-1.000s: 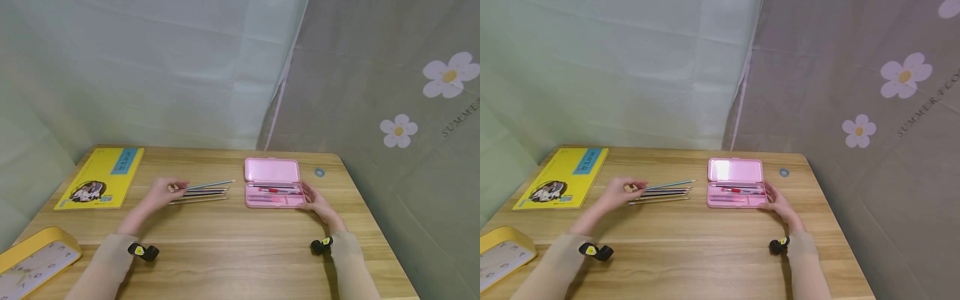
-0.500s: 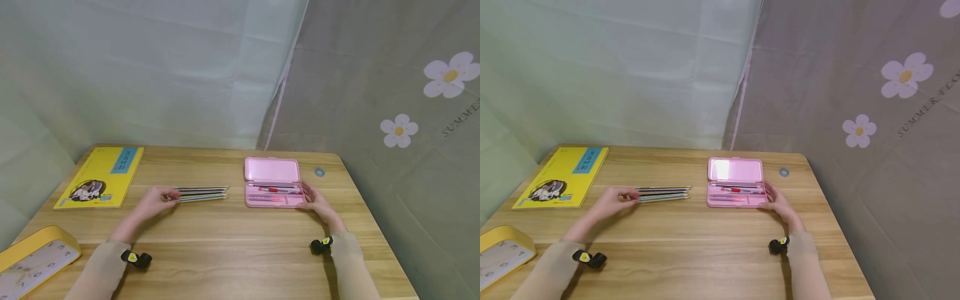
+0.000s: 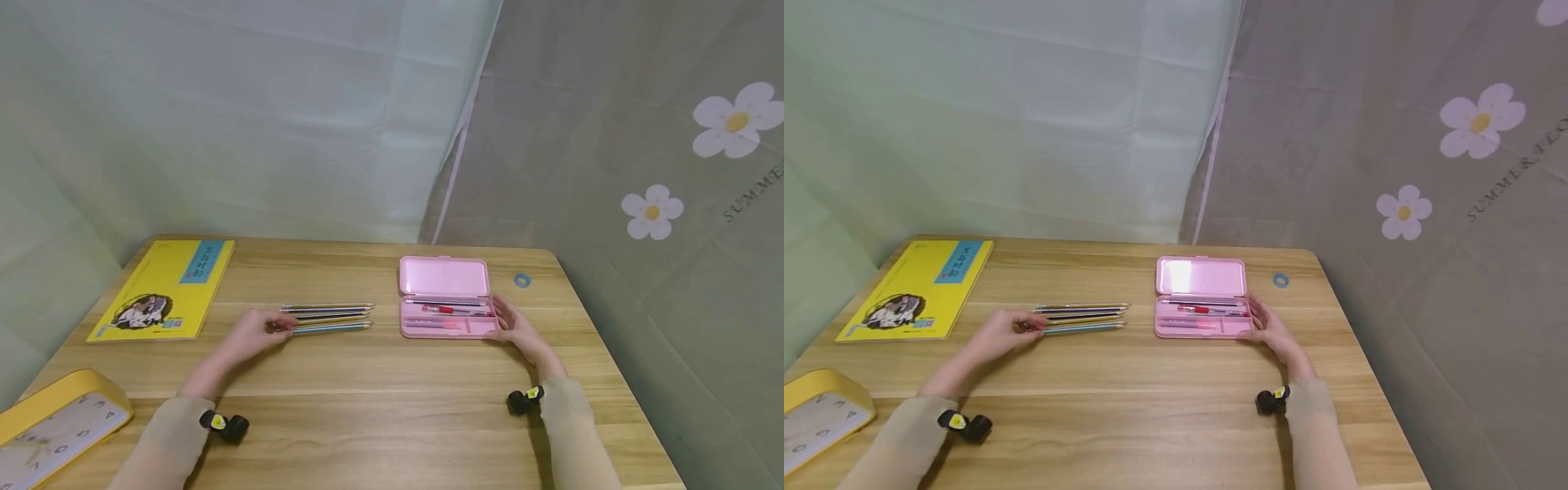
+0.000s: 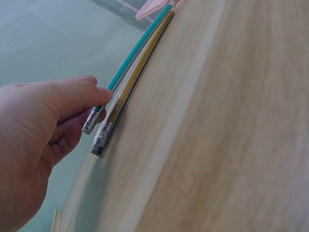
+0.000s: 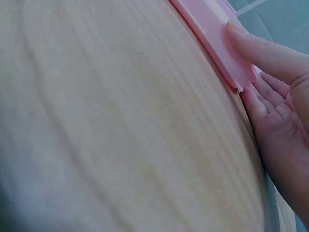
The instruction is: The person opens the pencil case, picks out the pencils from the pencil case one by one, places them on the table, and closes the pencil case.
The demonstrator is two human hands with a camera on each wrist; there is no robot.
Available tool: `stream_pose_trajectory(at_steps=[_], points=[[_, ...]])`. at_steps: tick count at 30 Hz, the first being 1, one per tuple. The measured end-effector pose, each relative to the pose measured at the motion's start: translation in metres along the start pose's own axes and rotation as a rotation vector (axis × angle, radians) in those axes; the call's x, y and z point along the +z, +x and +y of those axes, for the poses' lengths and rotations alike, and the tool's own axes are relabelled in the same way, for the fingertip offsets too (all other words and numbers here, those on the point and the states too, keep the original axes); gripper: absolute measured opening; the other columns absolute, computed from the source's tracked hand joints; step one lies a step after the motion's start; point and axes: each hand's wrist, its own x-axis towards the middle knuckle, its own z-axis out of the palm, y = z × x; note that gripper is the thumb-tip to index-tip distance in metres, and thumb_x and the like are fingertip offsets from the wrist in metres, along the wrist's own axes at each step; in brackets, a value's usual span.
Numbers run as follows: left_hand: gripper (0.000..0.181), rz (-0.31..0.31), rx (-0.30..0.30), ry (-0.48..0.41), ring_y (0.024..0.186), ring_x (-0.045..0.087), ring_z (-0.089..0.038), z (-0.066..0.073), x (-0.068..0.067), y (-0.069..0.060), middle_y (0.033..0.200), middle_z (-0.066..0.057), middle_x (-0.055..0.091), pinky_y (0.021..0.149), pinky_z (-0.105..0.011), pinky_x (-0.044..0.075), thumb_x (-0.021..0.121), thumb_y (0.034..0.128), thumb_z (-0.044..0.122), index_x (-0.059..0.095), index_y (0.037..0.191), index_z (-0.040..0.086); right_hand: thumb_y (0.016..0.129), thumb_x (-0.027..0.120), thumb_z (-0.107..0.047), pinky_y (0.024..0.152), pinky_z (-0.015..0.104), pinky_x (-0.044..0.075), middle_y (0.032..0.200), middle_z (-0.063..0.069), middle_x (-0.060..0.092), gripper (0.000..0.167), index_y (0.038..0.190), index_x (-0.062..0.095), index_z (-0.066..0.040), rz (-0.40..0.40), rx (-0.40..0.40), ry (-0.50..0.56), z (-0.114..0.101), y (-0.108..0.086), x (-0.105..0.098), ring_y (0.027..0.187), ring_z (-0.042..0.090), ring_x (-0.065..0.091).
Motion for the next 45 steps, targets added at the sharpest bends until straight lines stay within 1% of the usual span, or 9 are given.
stream_pose_trajectory(at_steps=[7, 11, 17, 20, 25, 31, 38, 45], points=[[0.017, -0.003, 0.005, 0.019, 0.075, 0.06, 0.0, -0.0013, 0.0003, 0.0012, 0.085, -0.003, 0.074, 0.068, -0.023, 0.053, 0.074, 0.0801, 0.0, 0.075, 0.097, 0.002, 0.083, 0.072, 0.002, 0.121, 0.033, 0.018, 0.163, 0.021, 0.011, 0.098, 0.156, 0.006, -0.001, 0.004, 0.015, 0.012, -0.0009, 0.0006, 0.0005, 0.151, 0.034, 0.01], [0.018, -0.017, 0.006, 0.028, 0.076, 0.063, -0.005, 0.0009, -0.0005, 0.001, 0.084, -0.003, 0.074, 0.069, -0.024, 0.054, 0.074, 0.0795, 0.0, 0.075, 0.097, 0.002, 0.083, 0.072, 0.001, 0.121, 0.033, 0.018, 0.163, 0.021, 0.01, 0.099, 0.156, 0.006, 0.0, 0.003, 0.013, 0.02, -0.0006, 0.0008, 0.0003, 0.151, 0.034, 0.01], [0.018, -0.045, -0.02, 0.044, 0.08, 0.067, -0.014, 0.0029, -0.0011, 0.0, 0.087, -0.004, 0.075, 0.072, -0.026, 0.055, 0.075, 0.081, 0.002, 0.075, 0.099, 0.002, 0.084, 0.072, 0.001, 0.121, 0.031, 0.019, 0.163, 0.02, 0.01, 0.098, 0.156, 0.006, 0.0, 0.002, 0.019, 0.01, 0.0001, 0.0007, 0.0002, 0.151, 0.034, 0.009], [0.017, -0.052, -0.019, 0.049, 0.081, 0.068, -0.016, 0.0028, -0.0009, -0.0006, 0.087, -0.004, 0.075, 0.073, -0.027, 0.056, 0.075, 0.0814, 0.002, 0.075, 0.099, 0.002, 0.084, 0.072, 0.0, 0.121, 0.033, 0.018, 0.163, 0.02, 0.01, 0.098, 0.156, 0.006, -0.001, 0.001, 0.02, 0.013, 0.0, 0.0006, 0.0005, 0.151, 0.034, 0.009], [0.018, -0.061, -0.008, 0.053, 0.08, 0.069, -0.016, 0.0021, 0.0002, -0.0013, 0.088, -0.004, 0.075, 0.072, -0.027, 0.057, 0.075, 0.0813, 0.002, 0.075, 0.099, 0.003, 0.083, 0.072, 0.001, 0.122, 0.037, 0.015, 0.163, 0.02, 0.01, 0.098, 0.156, 0.007, -0.001, 0.002, 0.018, 0.018, -0.0007, -0.0001, 0.0008, 0.151, 0.034, 0.009], [0.019, -0.053, 0.007, 0.066, 0.079, 0.069, -0.014, 0.0012, 0.0016, -0.0009, 0.087, -0.003, 0.075, 0.072, -0.027, 0.057, 0.075, 0.0806, 0.001, 0.075, 0.099, 0.003, 0.083, 0.072, 0.001, 0.12, 0.029, 0.019, 0.163, 0.019, 0.011, 0.098, 0.156, 0.007, -0.002, 0.01, 0.018, 0.013, -0.0009, -0.0005, -0.0002, 0.151, 0.033, 0.01], [0.02, -0.051, -0.003, 0.054, 0.078, 0.068, -0.011, 0.0013, 0.002, -0.0003, 0.086, -0.004, 0.075, 0.071, -0.026, 0.056, 0.074, 0.0809, 0.0, 0.075, 0.1, 0.001, 0.083, 0.072, 0.001, 0.121, 0.031, 0.019, 0.163, 0.02, 0.011, 0.098, 0.156, 0.006, -0.001, 0.008, 0.011, 0.017, -0.0009, -0.0006, 0.0005, 0.151, 0.033, 0.01], [0.021, -0.058, -0.01, 0.059, 0.079, 0.068, -0.013, -0.0002, 0.002, 0.0012, 0.088, -0.005, 0.075, 0.072, -0.027, 0.056, 0.074, 0.0814, 0.001, 0.074, 0.103, 0.0, 0.083, 0.072, 0.001, 0.12, 0.027, 0.02, 0.163, 0.02, 0.011, 0.098, 0.156, 0.007, -0.001, 0.004, 0.012, 0.027, 0.0, 0.0006, 0.0002, 0.151, 0.033, 0.009]])
